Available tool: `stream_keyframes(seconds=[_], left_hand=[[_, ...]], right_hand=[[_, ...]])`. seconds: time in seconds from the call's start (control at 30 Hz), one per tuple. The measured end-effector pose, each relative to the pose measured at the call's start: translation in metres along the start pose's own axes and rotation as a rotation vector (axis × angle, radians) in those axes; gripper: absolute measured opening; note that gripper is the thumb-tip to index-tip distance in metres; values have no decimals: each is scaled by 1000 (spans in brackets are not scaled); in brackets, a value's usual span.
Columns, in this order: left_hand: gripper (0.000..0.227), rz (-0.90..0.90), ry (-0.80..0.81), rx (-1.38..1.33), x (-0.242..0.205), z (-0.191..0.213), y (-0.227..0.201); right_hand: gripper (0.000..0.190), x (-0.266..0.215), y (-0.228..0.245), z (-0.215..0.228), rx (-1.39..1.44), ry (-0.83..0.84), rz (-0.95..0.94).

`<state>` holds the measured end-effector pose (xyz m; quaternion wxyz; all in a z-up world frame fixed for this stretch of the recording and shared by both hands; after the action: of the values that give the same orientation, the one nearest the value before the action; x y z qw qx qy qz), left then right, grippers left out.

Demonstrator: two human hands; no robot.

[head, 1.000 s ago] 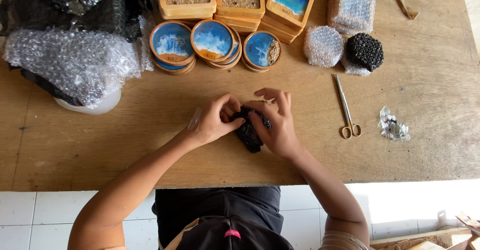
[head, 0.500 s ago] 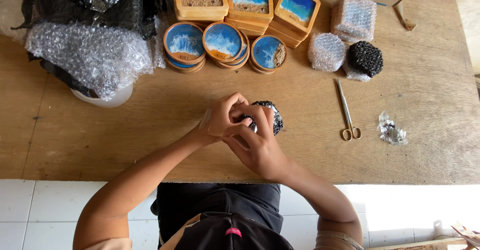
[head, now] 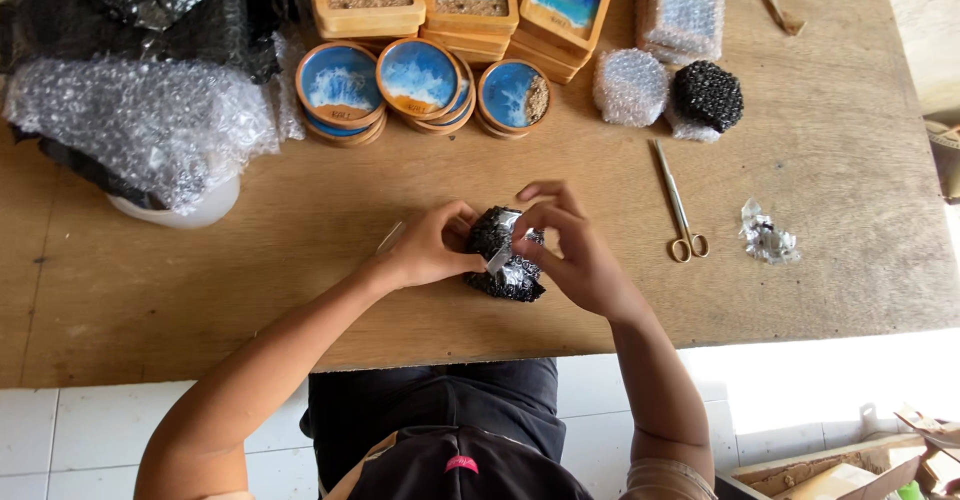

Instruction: The person wraps round and square wooden coasters in bubble wrap and secures them with adhesive tape using scissors to cut the tape.

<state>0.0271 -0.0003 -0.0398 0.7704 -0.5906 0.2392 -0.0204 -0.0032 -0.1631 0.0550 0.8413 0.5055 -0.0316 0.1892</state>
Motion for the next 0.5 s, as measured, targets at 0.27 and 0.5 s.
stream_keyframes(seconds=[0.27, 0.5], left_hand=[[45, 72, 72, -50, -3, 0, -5], [45, 100, 64, -101, -7, 4, -11]], right_hand=[[20, -15, -39, -11, -4, 136, -266], [28, -12, -38, -15, -88, 109, -269]])
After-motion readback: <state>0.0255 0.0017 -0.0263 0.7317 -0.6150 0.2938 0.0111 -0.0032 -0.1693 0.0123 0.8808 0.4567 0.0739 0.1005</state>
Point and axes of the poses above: each hand's wrist, its own x-axis towards the middle knuckle, its own z-axis out of the back of the hand, y = z × x, the point moved 3 cm from there along x, towards the middle knuckle, and after that the axes turned 7 degrees about -y, right-handed, at the moved point
